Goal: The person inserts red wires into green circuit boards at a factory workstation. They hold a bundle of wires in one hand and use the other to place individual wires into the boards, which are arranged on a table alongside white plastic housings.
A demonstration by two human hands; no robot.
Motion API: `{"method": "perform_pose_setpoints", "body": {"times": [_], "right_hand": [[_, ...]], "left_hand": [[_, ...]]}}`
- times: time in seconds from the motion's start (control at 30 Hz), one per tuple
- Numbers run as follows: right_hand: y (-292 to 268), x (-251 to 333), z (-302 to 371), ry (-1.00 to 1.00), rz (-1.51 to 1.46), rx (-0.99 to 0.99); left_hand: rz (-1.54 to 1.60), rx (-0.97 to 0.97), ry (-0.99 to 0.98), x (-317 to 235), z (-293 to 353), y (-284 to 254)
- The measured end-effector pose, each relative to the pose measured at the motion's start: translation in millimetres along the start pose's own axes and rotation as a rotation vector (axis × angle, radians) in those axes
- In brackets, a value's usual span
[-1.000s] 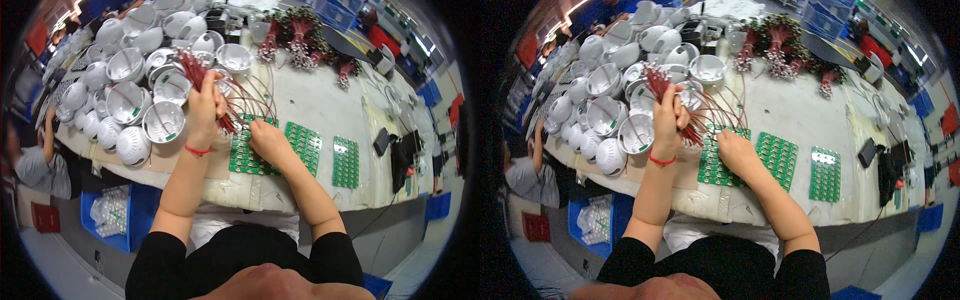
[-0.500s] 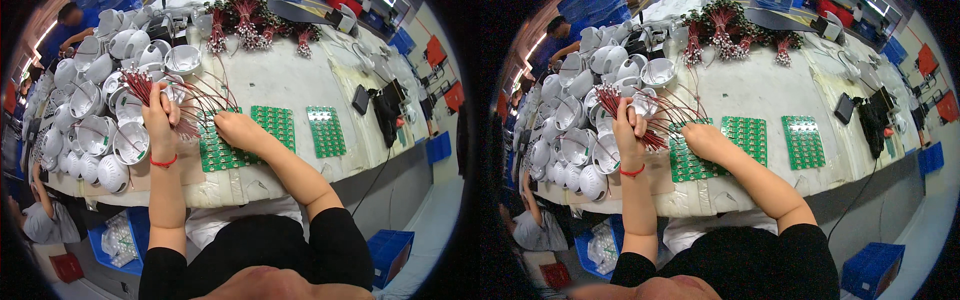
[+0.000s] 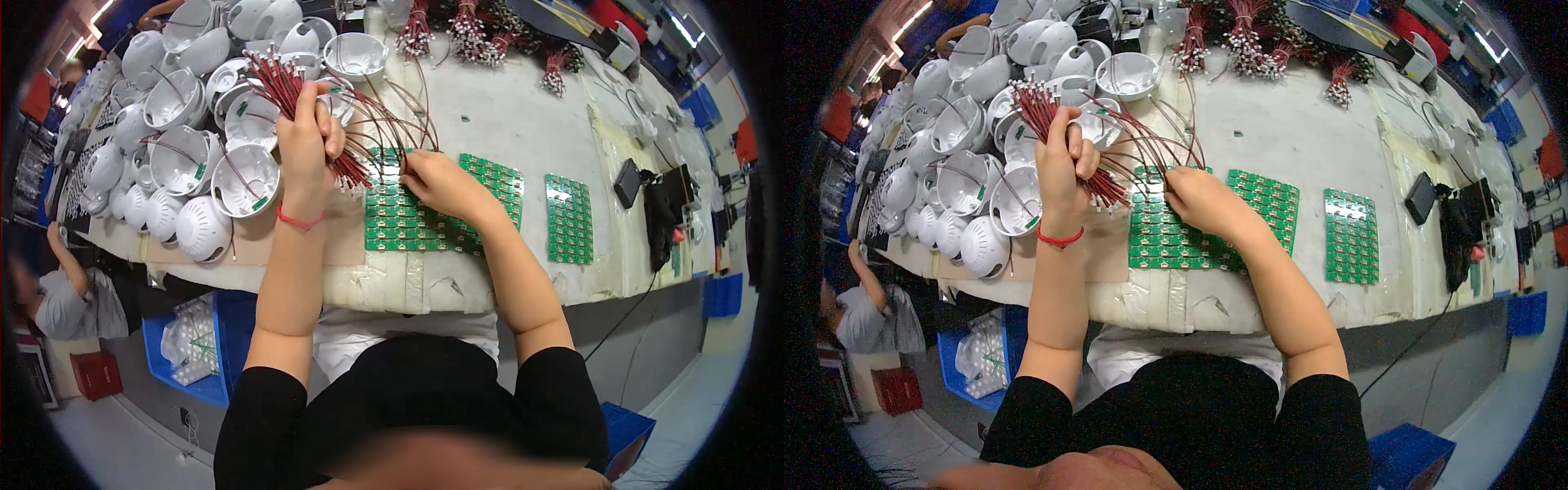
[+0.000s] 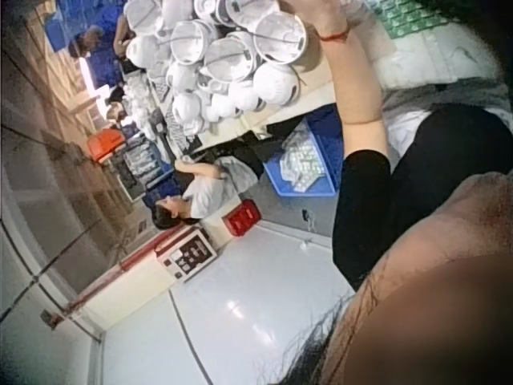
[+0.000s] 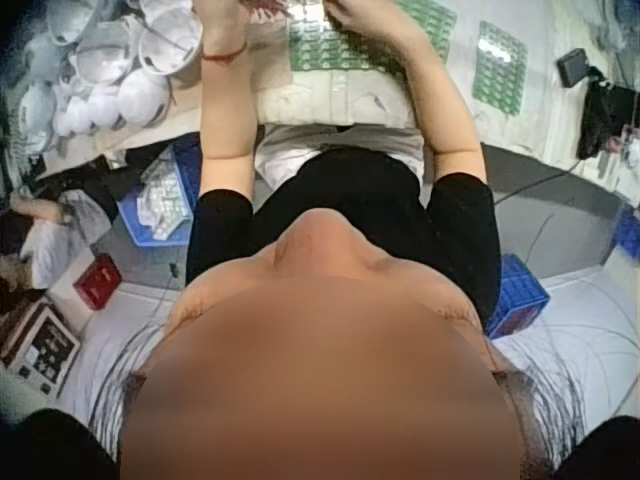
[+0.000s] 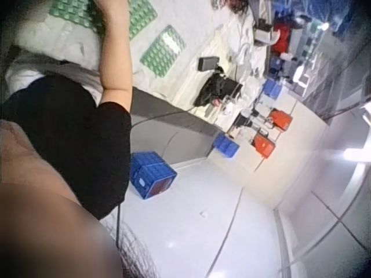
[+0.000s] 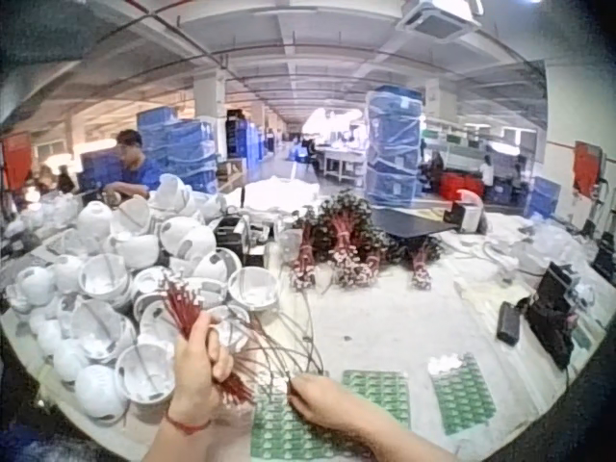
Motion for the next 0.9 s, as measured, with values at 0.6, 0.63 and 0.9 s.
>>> {"method": "perform_pose_setpoints", "body": {"times": [0.6, 0.63, 0.9], "right_hand": [[14.1, 12.0, 3.8, -0.076, 0.253, -0.048], [14.5, 12.1, 3.8, -0.081, 0.255, -0.065], [-5.5, 3.4, -3.8, 0.205, -0.142, -0.07]], "left_hand": [[0.046, -0.025, 0.011, 0.6, 3.3, 1.6], [0.049, -0.015, 0.017, 0.7, 2.6, 1.1], [0.013, -0.018, -0.008, 4.3, 4.4, 3.4]]}}
Point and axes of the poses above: each hand's wrist, its own z-axis away from the middle knuckle, its own y-axis out of the palm, x = y × z, the point moved 2 cm from there along -z, towards the middle knuckle, and after that the axes turned 11 degrees about -x, right-handed, at the moved point
